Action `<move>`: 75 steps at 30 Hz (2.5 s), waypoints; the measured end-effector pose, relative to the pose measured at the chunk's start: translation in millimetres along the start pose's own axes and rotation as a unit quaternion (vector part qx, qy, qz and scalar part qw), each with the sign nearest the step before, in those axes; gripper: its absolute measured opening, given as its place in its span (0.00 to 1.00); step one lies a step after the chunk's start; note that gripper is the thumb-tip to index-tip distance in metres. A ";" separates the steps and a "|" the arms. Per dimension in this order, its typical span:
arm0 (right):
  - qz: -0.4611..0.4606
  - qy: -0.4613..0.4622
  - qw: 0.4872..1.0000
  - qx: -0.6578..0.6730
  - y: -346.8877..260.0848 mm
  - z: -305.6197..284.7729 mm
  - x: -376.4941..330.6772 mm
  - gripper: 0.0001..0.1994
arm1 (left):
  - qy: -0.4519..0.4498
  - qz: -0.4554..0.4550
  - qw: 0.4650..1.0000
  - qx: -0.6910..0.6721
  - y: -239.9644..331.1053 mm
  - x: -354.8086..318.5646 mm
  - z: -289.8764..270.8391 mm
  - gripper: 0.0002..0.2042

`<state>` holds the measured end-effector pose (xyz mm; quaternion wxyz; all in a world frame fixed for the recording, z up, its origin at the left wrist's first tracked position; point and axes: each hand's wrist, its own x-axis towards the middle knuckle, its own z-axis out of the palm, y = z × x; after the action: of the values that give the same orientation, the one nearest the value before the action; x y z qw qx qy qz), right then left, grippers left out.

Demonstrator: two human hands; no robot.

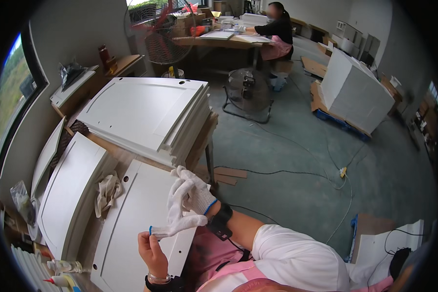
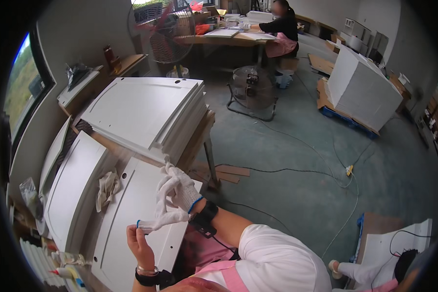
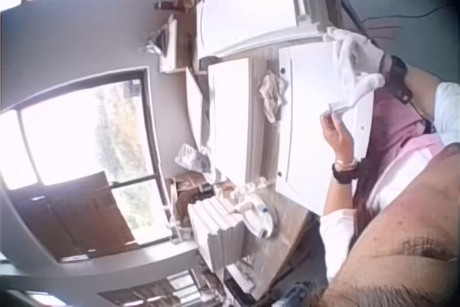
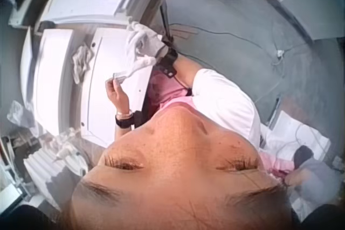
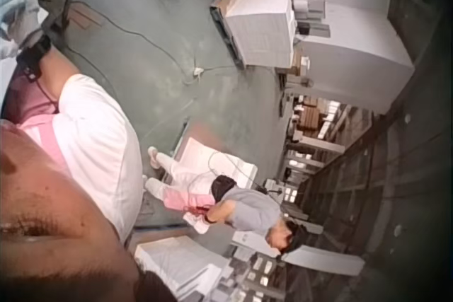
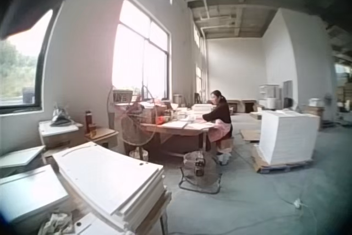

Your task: Cleaning and repairing the edges and surface of a white cabinet door using a blade, cloth, and sanding block.

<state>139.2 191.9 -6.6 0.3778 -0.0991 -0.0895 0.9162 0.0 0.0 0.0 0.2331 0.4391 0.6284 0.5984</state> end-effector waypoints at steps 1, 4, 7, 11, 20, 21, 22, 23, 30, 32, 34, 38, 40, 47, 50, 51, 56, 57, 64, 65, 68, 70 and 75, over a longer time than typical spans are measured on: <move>-0.010 0.018 0.999 -0.049 1.6 3.1 -1.5 0.12 | 0.023 -0.010 0.999 -0.035 1.7 4.6 -5.0 0.07; -0.024 0.095 0.989 -0.115 9.6 3.3 9.2 0.12 | 0.094 -0.051 0.986 -0.126 28.1 20.6 -7.7 0.09; -0.068 0.181 0.970 -0.151 20.0 7.8 12.8 0.12 | 0.127 -0.098 0.971 -0.176 37.5 24.1 -35.0 0.10; -0.059 0.171 0.926 -0.333 7.8 -3.2 8.8 0.09 | 0.199 -0.080 0.943 -0.254 33.1 30.4 -80.0 0.18; 0.010 -0.089 0.852 -0.517 82.6 53.1 -45.1 0.12 | 0.019 -0.100 0.960 -0.259 37.4 -4.3 -48.0 0.37; 0.001 -0.137 0.861 -0.489 94.2 50.7 -46.6 0.13 | -0.010 -0.073 0.968 -0.241 41.4 -1.4 -39.2 0.41; 0.059 -0.135 0.829 -0.539 93.7 58.7 -47.1 0.16 | -0.008 -0.074 0.970 -0.232 38.9 -5.0 -37.3 0.43; 0.089 -0.148 0.828 -0.534 101.6 61.1 -48.1 0.16 | -0.016 -0.068 0.973 -0.218 38.9 -7.0 -34.1 0.44; -0.012 -0.104 0.793 -0.600 136.7 57.8 -51.1 0.13 | -0.006 -0.091 0.976 -0.196 32.8 -33.0 -37.8 0.45; -0.015 -0.091 0.784 -0.613 142.4 50.0 -48.0 0.12 | -0.013 -0.106 0.973 -0.205 32.5 -38.0 -39.1 0.48; -0.033 -0.080 0.767 -0.636 146.8 46.5 -47.0 0.12 | -0.014 -0.107 0.975 -0.195 30.7 -42.2 -42.6 0.47; -0.036 -0.089 0.759 -0.644 143.9 46.2 -45.1 0.11 | 0.056 -0.074 0.988 -0.126 23.7 -48.8 -40.3 0.33; -0.004 -0.103 0.825 -0.556 137.0 59.0 -50.6 0.08 | 0.113 -0.048 0.992 0.013 28.8 -46.6 -43.2 0.18; 0.150 -0.195 0.829 -0.502 135.7 71.4 -67.7 0.04 | -0.030 0.012 0.951 0.308 19.3 -40.9 -69.9 0.10; 0.194 -0.214 0.809 -0.512 146.3 68.8 -73.2 0.05 | -0.052 -0.110 0.993 -0.006 24.0 -9.3 -81.7 0.15; 0.227 -0.215 0.795 -0.520 148.8 70.3 -75.7 0.05 | -0.069 -0.261 0.929 -0.253 33.4 -2.7 -80.8 0.17; 0.213 -0.272 0.787 -0.510 154.0 61.1 -68.1 0.06 | -0.010 -0.148 0.970 -0.194 37.4 1.9 -85.7 0.19; 0.199 -0.290 0.789 -0.504 152.5 64.8 -70.2 0.06 | -0.011 -0.151 0.969 -0.195 37.4 -1.0 -87.6 0.19; 0.108 -0.377 0.702 -0.595 149.4 70.2 -65.1 0.13 | -0.047 -0.317 0.810 -0.491 15.3 13.3 -86.1 0.28; 0.111 -0.378 0.702 -0.594 150.8 68.4 -63.6 0.13 | -0.044 -0.318 0.809 -0.492 13.5 15.0 -80.9 0.28; 0.197 -0.350 0.703 -0.587 162.3 67.5 -63.3 0.13 | 0.061 -0.191 0.783 -0.589 19.4 11.4 -86.5 0.28; 0.265 -0.326 0.718 -0.555 172.0 65.8 -66.0 0.12 | 0.057 -0.127 0.773 -0.619 36.5 -0.4 -102.8 0.28; 0.308 -0.347 0.680 -0.568 190.7 85.6 -83.0 0.06 | 0.231 -0.052 0.842 -0.484 24.4 -36.5 -130.6 0.34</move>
<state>46.9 -7.9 39.9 -0.1127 0.0087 -0.6820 0.7226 -81.8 -104.3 37.8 0.2951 0.0857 0.3161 0.8976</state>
